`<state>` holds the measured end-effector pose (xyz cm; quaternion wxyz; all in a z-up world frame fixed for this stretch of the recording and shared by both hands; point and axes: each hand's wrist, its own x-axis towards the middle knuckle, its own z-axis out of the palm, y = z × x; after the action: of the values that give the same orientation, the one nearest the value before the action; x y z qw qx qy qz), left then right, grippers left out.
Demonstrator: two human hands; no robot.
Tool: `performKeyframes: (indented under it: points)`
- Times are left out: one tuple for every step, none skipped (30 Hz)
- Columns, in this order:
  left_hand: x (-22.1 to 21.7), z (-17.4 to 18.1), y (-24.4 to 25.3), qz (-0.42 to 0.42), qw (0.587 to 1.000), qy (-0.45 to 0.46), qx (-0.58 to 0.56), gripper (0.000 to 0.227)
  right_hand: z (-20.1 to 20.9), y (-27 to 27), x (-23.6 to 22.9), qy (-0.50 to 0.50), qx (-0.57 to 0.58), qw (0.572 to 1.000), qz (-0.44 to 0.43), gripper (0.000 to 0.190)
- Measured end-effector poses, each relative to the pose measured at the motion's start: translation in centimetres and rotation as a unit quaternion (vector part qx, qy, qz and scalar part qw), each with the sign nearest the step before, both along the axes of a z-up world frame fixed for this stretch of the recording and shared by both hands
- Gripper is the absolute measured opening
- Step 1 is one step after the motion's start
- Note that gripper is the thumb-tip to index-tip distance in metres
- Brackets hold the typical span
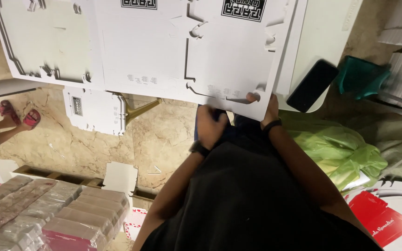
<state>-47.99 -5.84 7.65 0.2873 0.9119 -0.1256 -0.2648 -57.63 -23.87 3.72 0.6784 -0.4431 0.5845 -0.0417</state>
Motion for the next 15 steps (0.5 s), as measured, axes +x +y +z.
performKeyframes:
  points:
    - [1.2,0.3,-0.6,0.002,1.0,0.001,0.0,0.044,-0.7,0.1,-0.2,0.001,0.0,1.0,0.002,0.042]
    - [2.1,0.7,-1.1,0.199,0.947,0.239,-0.082,0.067,-1.3,0.2,-0.8,-0.003,0.02,1.0,-0.012,0.044]
    - [2.9,1.1,-1.4,0.376,0.795,0.45,-0.157,0.091,-1.9,0.4,-1.3,-0.006,0.04,0.999,-0.025,0.048]
    - [2.9,1.7,-2.5,0.382,0.793,0.447,-0.157,0.091,-1.9,0.6,-1.2,-0.007,0.044,0.999,-0.018,0.048]
    - [2.9,2.3,-3.6,0.387,0.791,0.441,-0.172,0.091,-1.8,0.8,-1.0,-0.002,0.03,1.0,0.001,0.059]
    - [3.0,2.7,-5.3,0.386,0.789,0.44,-0.188,0.09,-1.7,0.5,-0.9,0.003,0.011,1.0,0.018,0.073]
    - [2.9,1.3,-5.4,0.388,0.787,0.44,-0.191,0.09,-1.8,0.6,-0.3,0.004,0.009,1.0,0.021,0.073]
    - [2.4,0.0,-5.5,0.399,0.798,0.408,-0.196,0.081,-1.9,0.7,0.1,-0.017,0.037,0.999,0.005,0.076]
    - [1.9,-1.3,-5.6,0.409,0.808,0.374,-0.201,0.072,-2.0,0.9,0.4,-0.038,0.064,0.997,-0.012,0.08]
    - [1.5,-3.3,-4.8,0.412,0.806,0.374,-0.201,0.072,-3.4,1.3,0.3,-0.037,0.066,0.997,-0.009,0.08]
    - [1.0,-5.1,-4.2,0.391,0.822,0.364,-0.197,0.068,-4.7,1.7,0.1,-0.047,0.076,0.996,0.013,0.085]
    - [0.8,-7.1,-3.5,0.368,0.839,0.352,-0.193,0.064,-6.2,2.0,0.3,-0.059,0.085,0.994,0.033,0.091]
    - [1.1,-6.1,-3.7,0.369,0.839,0.35,-0.194,0.064,-7.9,2.1,-0.8,-0.06,0.085,0.994,0.035,0.091]
    - [1.1,-5.0,-3.9,0.408,0.818,0.343,-0.215,0.057,-9.5,2.3,-2.2,-0.11,0.167,0.976,-0.087,0.09]
    - [1.0,-3.9,-4.0,0.447,0.795,0.336,-0.235,0.051,-11.1,2.6,-3.7,-0.157,0.244,0.934,-0.207,0.095]
